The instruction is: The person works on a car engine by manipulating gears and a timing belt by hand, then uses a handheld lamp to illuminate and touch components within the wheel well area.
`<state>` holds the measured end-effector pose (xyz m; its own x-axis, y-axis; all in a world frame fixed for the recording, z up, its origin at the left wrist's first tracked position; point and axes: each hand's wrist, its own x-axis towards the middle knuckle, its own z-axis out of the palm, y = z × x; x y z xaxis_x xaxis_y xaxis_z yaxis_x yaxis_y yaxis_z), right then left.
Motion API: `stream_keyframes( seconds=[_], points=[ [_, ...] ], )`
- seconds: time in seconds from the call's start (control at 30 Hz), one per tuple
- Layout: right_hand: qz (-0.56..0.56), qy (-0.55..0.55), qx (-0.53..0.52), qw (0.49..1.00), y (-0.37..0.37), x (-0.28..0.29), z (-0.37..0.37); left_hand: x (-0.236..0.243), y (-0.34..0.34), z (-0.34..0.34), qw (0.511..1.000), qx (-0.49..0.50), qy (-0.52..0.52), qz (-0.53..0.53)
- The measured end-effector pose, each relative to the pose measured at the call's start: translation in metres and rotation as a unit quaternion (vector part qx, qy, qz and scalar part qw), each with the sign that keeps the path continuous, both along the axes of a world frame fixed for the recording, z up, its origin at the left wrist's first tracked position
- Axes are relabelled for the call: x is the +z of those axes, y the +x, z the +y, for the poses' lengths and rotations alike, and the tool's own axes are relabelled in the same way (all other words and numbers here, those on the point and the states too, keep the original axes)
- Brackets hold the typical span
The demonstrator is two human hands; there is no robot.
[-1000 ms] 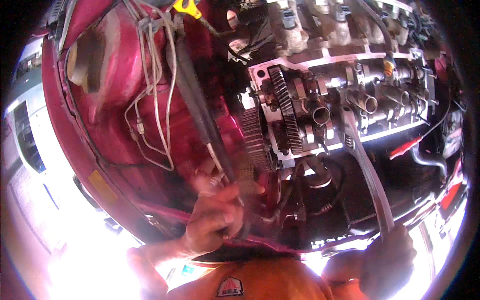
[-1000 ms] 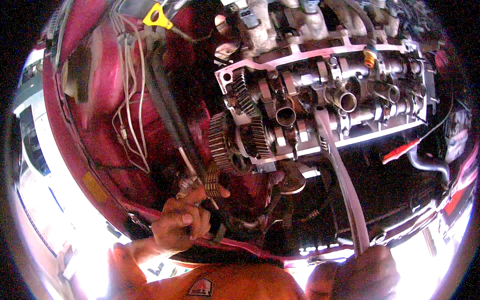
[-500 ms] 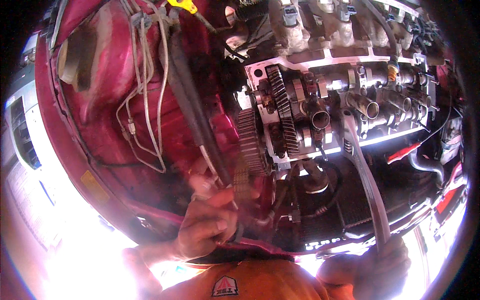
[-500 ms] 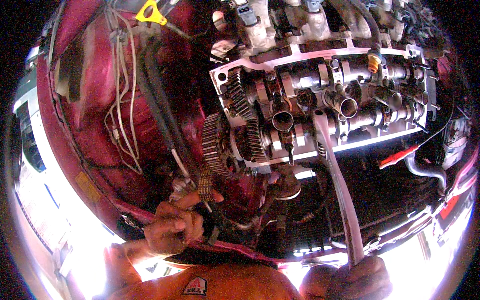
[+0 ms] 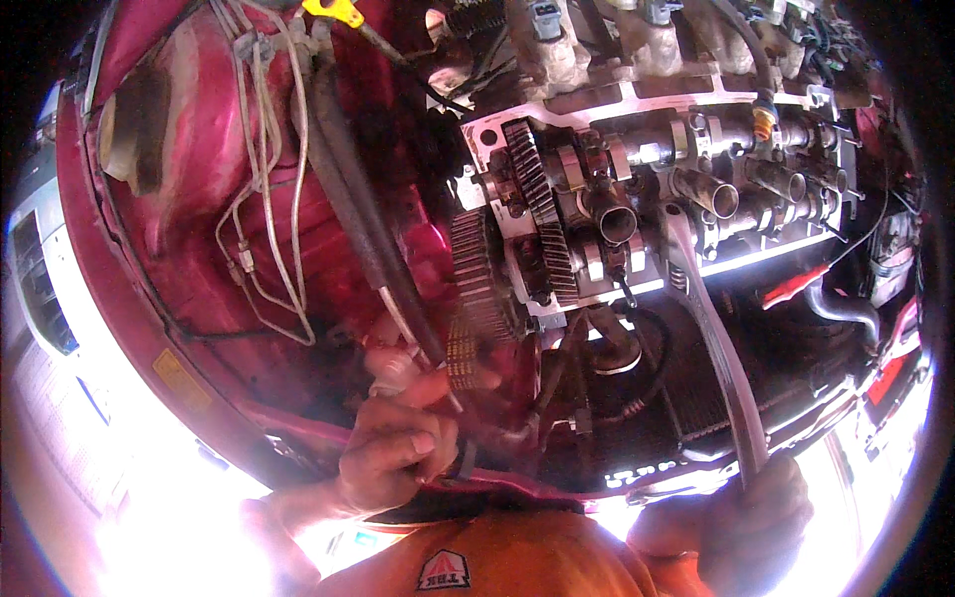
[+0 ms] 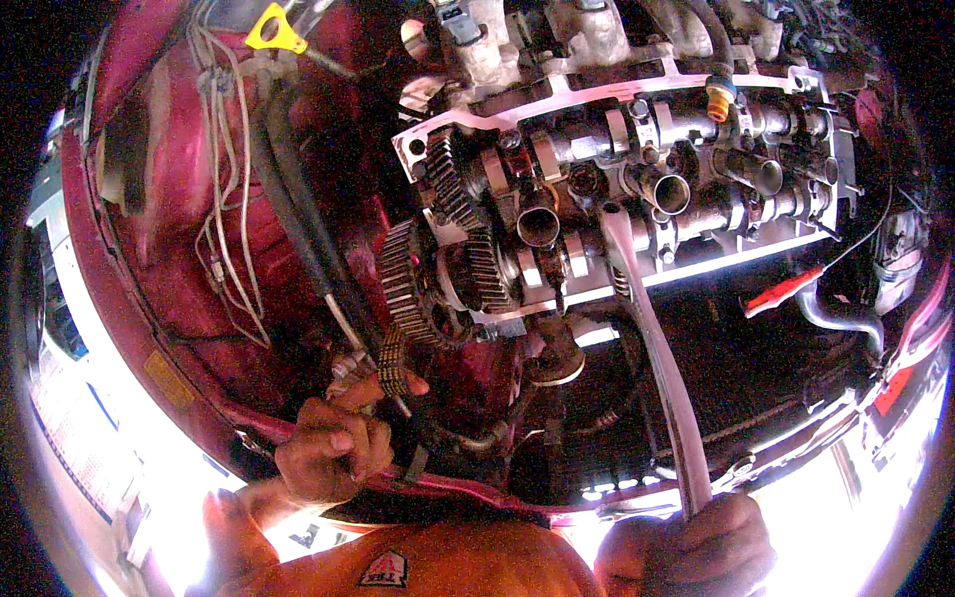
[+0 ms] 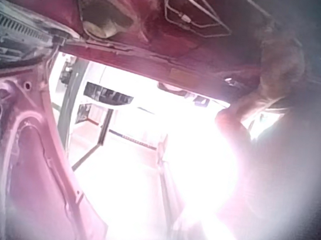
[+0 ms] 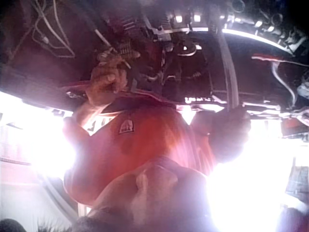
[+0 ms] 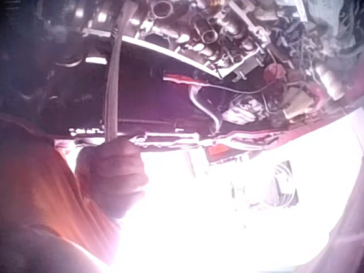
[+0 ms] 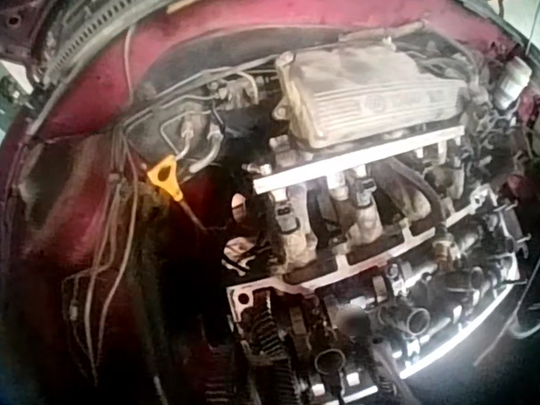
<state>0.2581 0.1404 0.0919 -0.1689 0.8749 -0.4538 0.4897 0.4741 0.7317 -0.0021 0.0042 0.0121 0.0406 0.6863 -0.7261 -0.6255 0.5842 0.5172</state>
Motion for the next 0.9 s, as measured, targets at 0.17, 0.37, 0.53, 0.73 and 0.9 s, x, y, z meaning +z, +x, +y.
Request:
stream_keyframes(
  seconds=[0.17,0.37,0.53,0.73,0.9],
  points=[
    [0.001,-0.001,0.005,1.000,0.004,-0.003,0.003,-0.001,0.004,-0.002,1.000,-0.001,0.001,0.019],
    [-0.047,-0.024,0.004,0.999,-0.004,0.002,0.004,-0.002,0.004,-0.002,0.999,0.035,0.029,-0.006],
    [0.013,-0.026,-0.061,0.998,-0.009,0.007,0.004,-0.012,0.011,-0.020,0.986,0.040,0.144,0.074],
    [0.254,0.033,-0.069,0.964,-0.003,0.001,-0.005,-0.009,0.008,-0.017,0.992,0.004,0.112,0.063],
    [0.084,0.005,-0.039,0.996,0.001,0.007,-0.003,-0.003,0.008,-0.011,0.998,0.047,0.008,0.029]
  ],
)
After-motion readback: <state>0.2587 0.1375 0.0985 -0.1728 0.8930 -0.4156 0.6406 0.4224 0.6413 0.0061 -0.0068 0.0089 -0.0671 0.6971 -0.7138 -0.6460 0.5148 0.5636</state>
